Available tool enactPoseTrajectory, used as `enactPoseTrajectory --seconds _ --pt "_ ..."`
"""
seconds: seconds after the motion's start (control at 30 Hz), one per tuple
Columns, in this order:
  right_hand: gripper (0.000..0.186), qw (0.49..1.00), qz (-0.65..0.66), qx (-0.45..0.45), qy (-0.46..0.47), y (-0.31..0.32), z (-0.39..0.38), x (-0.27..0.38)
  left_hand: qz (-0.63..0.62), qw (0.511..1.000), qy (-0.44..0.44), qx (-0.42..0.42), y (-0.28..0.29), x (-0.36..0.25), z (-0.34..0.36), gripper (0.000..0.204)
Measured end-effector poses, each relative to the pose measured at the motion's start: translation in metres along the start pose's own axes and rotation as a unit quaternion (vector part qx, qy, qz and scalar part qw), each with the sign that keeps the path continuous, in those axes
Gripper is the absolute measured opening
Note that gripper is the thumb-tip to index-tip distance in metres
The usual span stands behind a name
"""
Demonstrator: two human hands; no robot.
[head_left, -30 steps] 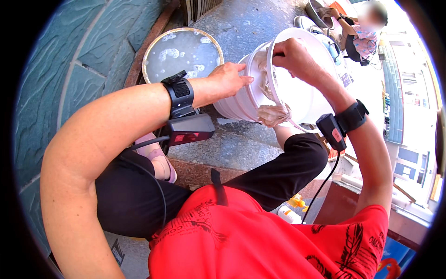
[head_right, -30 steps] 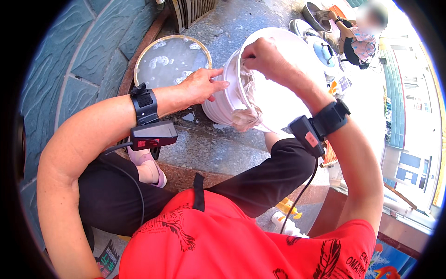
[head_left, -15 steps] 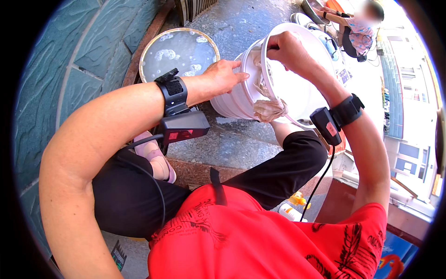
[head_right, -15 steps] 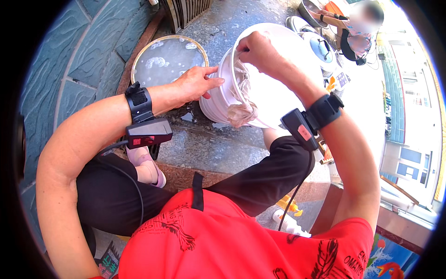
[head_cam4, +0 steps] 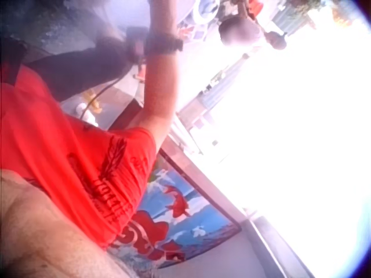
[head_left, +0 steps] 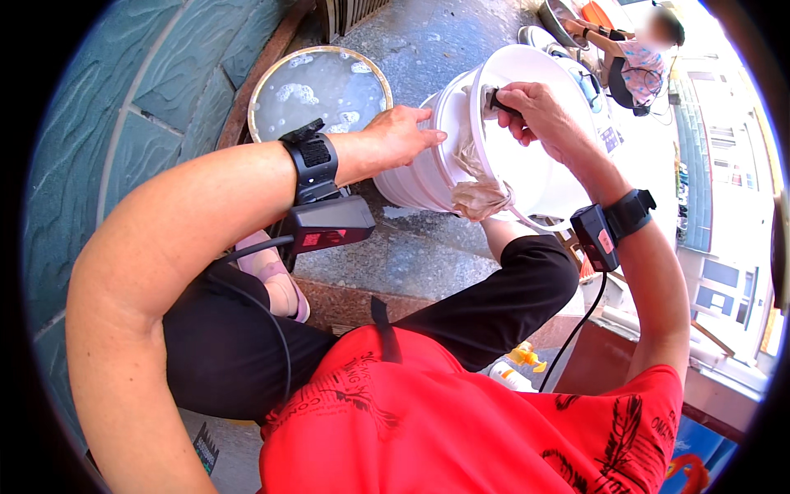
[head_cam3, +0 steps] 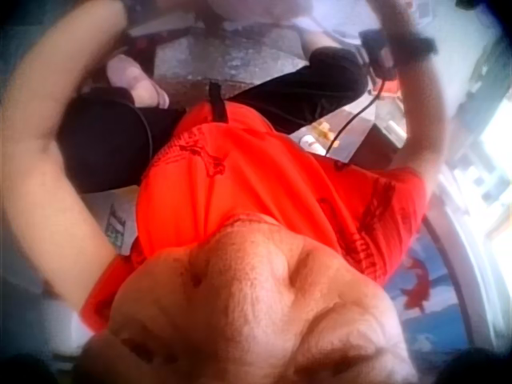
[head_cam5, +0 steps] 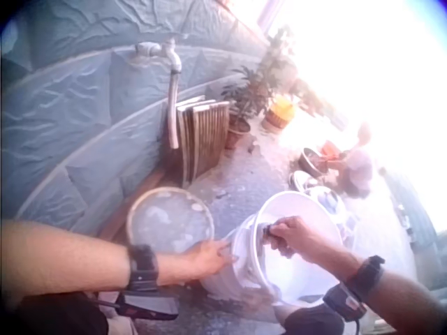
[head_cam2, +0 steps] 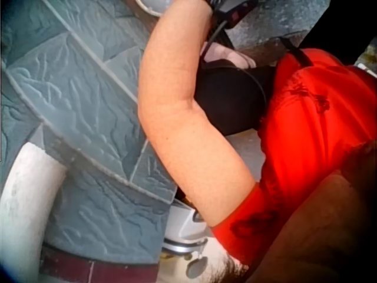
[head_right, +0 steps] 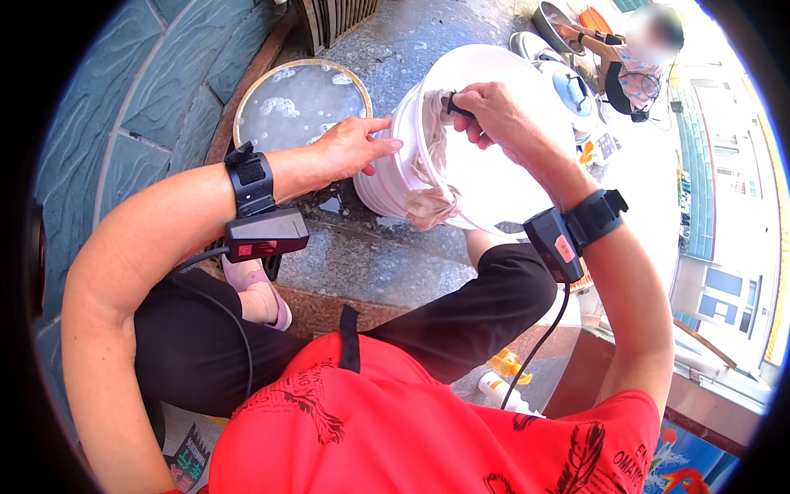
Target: The person washes a stack of white plastic containers under running water from a tap. They scrub the exterior and interior with a cloth, rinse the items, and place them into a larger white basin. The person also rinses the cloth and briefly handles a small metal tool.
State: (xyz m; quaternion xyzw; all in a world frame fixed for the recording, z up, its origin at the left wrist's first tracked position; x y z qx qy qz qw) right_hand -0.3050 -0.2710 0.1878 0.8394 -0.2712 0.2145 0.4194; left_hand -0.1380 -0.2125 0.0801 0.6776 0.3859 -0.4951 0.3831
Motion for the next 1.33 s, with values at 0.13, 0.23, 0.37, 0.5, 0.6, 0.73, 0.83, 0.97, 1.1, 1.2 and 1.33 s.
enactPoseTrajectory --seconds 0.13,0.23,0.37,0.5,0.6,0.73,0.83,0.97,1.1,1.2,1.33 --pt "0.019 0.996 0.089 -0.005 -0.026 -0.006 0.004 0.005 0.014 1.000 -0.001 0.000 0.002 0.004 0.002 0.062" --pt "0.011 0.992 0.115 -0.031 -0.038 -0.002 0.014 0.003 0.003 1.000 -0.010 0.002 0.000 0.002 0.002 0.061" --pt "0.010 0.990 0.123 -0.054 -0.039 0.000 0.021 0.005 0.009 1.000 -0.010 0.001 -0.001 -0.005 -0.001 0.061" --pt "0.011 0.998 0.027 -0.034 -0.043 -0.019 0.015 0.027 0.013 1.000 0.000 0.001 0.003 0.006 -0.001 0.061" --pt "0.013 0.998 0.001 -0.069 -0.014 -0.002 0.022 0.025 0.020 1.000 -0.009 0.000 0.000 0.000 0.000 0.061" --pt "0.015 0.997 -0.016 -0.080 -0.010 0.003 0.021 0.026 0.045 0.998 -0.033 -0.012 0.001 -0.001 0.002 0.062" --pt "0.018 0.996 -0.055 -0.060 -0.025 -0.011 0.021 0.034 0.043 0.999 -0.016 0.000 0.001 0.004 0.000 0.062" --pt "0.019 0.994 -0.068 -0.088 0.002 0.003 0.018 0.036 0.026 1.000 -0.008 0.004 -0.001 -0.002 0.000 0.062" --pt "0.018 0.992 -0.115 -0.057 0.004 -0.021 0.010 0.042 0.026 0.999 -0.018 -0.003 0.001 0.004 0.000 0.062" --pt "0.018 0.992 -0.125 -0.005 -0.015 -0.035 -0.005 0.035 0.008 1.000 -0.010 0.006 0.000 0.004 -0.001 0.062" --pt "0.018 0.995 -0.081 0.002 -0.052 -0.031 -0.007 0.027 0.022 1.000 0.007 0.010 -0.001 0.004 0.001 0.063"
Point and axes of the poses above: each hand's wrist, its own z-axis towards the middle knuckle, its own y-axis out of the back of the hand, x = y × z, the point moved 7 cm from there along z, towards the middle knuckle, and after that the axes turned 8 degrees about -y, right-handed, at the moved point
